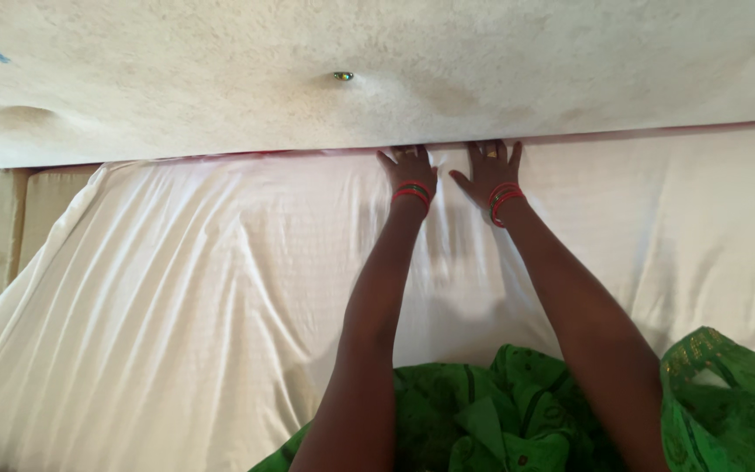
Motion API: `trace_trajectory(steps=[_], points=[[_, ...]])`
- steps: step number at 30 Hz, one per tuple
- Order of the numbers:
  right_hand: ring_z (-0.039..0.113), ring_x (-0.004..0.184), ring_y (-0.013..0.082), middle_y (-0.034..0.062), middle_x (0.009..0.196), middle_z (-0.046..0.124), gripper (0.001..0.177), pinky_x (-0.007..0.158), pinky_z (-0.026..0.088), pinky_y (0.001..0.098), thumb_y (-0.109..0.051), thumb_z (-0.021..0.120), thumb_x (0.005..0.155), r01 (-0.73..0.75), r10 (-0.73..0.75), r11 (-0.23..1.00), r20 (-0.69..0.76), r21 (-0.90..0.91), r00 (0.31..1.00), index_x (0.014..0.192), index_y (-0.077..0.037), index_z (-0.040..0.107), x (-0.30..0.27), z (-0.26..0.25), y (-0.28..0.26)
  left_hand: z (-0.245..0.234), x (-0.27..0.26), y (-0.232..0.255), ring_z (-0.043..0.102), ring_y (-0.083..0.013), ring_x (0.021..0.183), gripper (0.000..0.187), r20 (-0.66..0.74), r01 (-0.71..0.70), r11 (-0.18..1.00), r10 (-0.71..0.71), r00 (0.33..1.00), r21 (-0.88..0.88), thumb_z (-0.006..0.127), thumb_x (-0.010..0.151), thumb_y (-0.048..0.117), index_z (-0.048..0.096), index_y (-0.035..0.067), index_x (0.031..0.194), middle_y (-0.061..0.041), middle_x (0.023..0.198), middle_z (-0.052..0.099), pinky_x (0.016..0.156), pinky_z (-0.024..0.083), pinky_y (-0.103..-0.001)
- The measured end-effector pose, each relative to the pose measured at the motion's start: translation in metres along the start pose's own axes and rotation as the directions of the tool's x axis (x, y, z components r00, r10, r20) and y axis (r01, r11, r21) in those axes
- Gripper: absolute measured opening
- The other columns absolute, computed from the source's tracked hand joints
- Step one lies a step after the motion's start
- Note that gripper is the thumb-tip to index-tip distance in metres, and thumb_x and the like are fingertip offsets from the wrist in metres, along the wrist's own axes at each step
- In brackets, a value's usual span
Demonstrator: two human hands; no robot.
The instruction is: The person smooths and tucks a white bedsheet around a mattress on a bed frame. They work along the edges and corners, pulling the fabric taut and pressing it under the mattress to create a neat appearance.
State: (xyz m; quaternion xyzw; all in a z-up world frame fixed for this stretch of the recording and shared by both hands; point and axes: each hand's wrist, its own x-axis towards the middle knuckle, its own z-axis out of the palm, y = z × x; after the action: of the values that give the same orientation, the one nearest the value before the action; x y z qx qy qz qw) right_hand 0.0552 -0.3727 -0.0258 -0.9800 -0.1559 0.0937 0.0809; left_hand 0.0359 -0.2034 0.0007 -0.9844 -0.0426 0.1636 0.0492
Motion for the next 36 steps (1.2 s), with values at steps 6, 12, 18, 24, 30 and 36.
trace_trajectory(steps=[6,12,18,24,30,36], points=[[0.037,0.147,0.037,0.0078,0.158,0.045,0.061,0.121,0.016,0.0695,-0.04,0.054,0.101,0.103,-0.083,0.988,-0.164,0.115,0.983,0.157,-0.019,0.046,-0.016,0.0,0.014,0.014,-0.028,0.029,0.024,-0.0313,0.154,0.077,-0.227,-0.267,0.935,0.214,0.95,-0.233,0.054,0.096,0.048,0.026,0.018,0.161,-0.014,0.167,0.026,0.12,0.019,-0.063],[0.032,0.147,0.0389,0.01,0.157,0.043,0.056,0.117,0.012,0.0716,-0.041,0.052,0.101,0.044,-0.034,0.997,-0.139,0.066,0.99,0.152,-0.019,0.047,-0.011,-0.003,-0.001,-0.002,-0.039,0.026,0.026,-0.0295,0.154,0.074,-0.256,-0.254,0.934,0.189,0.948,-0.252,0.052,0.097,0.046,0.027,0.019,0.161,-0.012,0.165,0.03,0.123,0.014,-0.064],[0.025,0.15,0.04,0.0111,0.159,0.039,0.057,0.115,0.007,0.0731,-0.044,0.048,0.102,0.02,-0.017,0.998,-0.048,0.061,0.999,0.153,-0.02,0.043,-0.001,-0.001,0.001,-0.009,-0.032,0.025,0.026,-0.0309,0.154,0.075,-0.182,-0.244,0.941,0.204,0.962,-0.234,0.051,0.096,0.046,0.028,0.016,0.161,-0.013,0.164,0.033,0.124,0.009,-0.064],[0.038,0.139,0.0387,0.0148,0.148,0.052,0.056,0.118,0.019,0.0624,-0.046,0.049,0.101,0.126,-0.114,0.987,-0.112,0.1,0.987,0.15,-0.018,0.049,-0.007,-0.013,0.026,-0.01,-0.028,0.028,0.026,-0.0333,0.152,0.074,-0.178,-0.225,0.948,0.187,0.966,-0.224,0.05,0.095,0.046,0.029,0.015,0.159,-0.016,0.161,0.034,0.122,0.008,-0.065],[0.04,0.146,0.0387,0.0203,0.148,0.056,0.062,0.126,0.019,0.0598,-0.049,0.048,0.109,0.017,0.004,0.996,-0.251,0.082,0.968,0.15,-0.004,0.053,-0.034,-0.009,0.08,0.004,-0.025,0.027,0.031,-0.0329,0.152,0.073,-0.235,-0.238,0.948,0.187,0.954,-0.21,0.049,0.097,0.045,0.03,0.013,0.16,-0.015,0.159,0.039,0.124,0.009,-0.065],[0.029,0.149,0.0367,0.0194,0.156,0.043,0.082,0.12,0.008,0.0607,-0.066,0.044,0.099,-0.064,0.064,0.998,-0.147,0.007,0.987,0.15,-0.001,0.044,-0.017,-0.003,0.07,0.002,-0.016,0.036,0.032,-0.0348,0.149,0.071,-0.187,-0.211,0.956,0.174,0.967,-0.202,0.049,0.099,0.044,0.03,0.009,0.158,-0.017,0.16,0.037,0.121,0.01,-0.066]])
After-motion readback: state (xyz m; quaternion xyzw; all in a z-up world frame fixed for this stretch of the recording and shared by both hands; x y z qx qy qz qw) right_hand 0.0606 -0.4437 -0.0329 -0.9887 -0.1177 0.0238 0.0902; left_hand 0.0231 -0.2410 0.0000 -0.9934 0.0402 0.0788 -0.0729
